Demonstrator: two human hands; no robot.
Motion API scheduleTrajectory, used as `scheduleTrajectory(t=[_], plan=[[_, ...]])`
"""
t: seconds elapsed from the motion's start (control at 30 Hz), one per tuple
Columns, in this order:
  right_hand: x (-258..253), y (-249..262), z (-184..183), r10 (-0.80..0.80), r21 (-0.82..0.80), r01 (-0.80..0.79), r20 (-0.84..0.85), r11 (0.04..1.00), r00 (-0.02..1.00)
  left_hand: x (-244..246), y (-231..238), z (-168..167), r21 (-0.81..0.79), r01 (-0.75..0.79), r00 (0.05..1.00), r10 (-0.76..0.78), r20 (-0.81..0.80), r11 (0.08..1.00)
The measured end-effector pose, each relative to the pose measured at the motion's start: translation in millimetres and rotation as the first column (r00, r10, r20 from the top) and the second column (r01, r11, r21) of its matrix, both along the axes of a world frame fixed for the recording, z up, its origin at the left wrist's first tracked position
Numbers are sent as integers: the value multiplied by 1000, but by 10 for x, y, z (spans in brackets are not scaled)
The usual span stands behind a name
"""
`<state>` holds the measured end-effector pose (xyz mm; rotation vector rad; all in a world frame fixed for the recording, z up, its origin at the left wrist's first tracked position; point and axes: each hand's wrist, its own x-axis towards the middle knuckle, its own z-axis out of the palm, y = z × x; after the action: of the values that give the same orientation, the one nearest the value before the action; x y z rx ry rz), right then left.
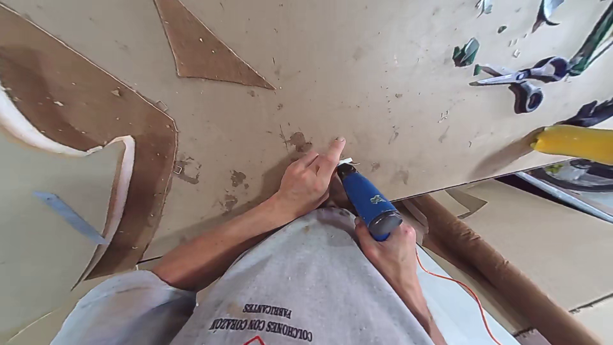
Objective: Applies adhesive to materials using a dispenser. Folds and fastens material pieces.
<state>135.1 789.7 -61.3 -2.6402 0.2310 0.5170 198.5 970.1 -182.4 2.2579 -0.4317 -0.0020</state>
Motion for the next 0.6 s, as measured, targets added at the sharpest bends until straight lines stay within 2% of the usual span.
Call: scheduleTrajectory(t=[0.23,0.47,0.6], plan=[[36,31,34,13,-9,-13,-26,1000,1000,-3,6,5,24,5,1000,-6,22,1000],[120,142,100,-31,-80,20,-132,997,991,18,24,1,30,24,1000,-25,15,999],[88,-24,155,-141,-41,136,-157,990,977,6,-5,-23,7,-6,1000,6,16,1000]])
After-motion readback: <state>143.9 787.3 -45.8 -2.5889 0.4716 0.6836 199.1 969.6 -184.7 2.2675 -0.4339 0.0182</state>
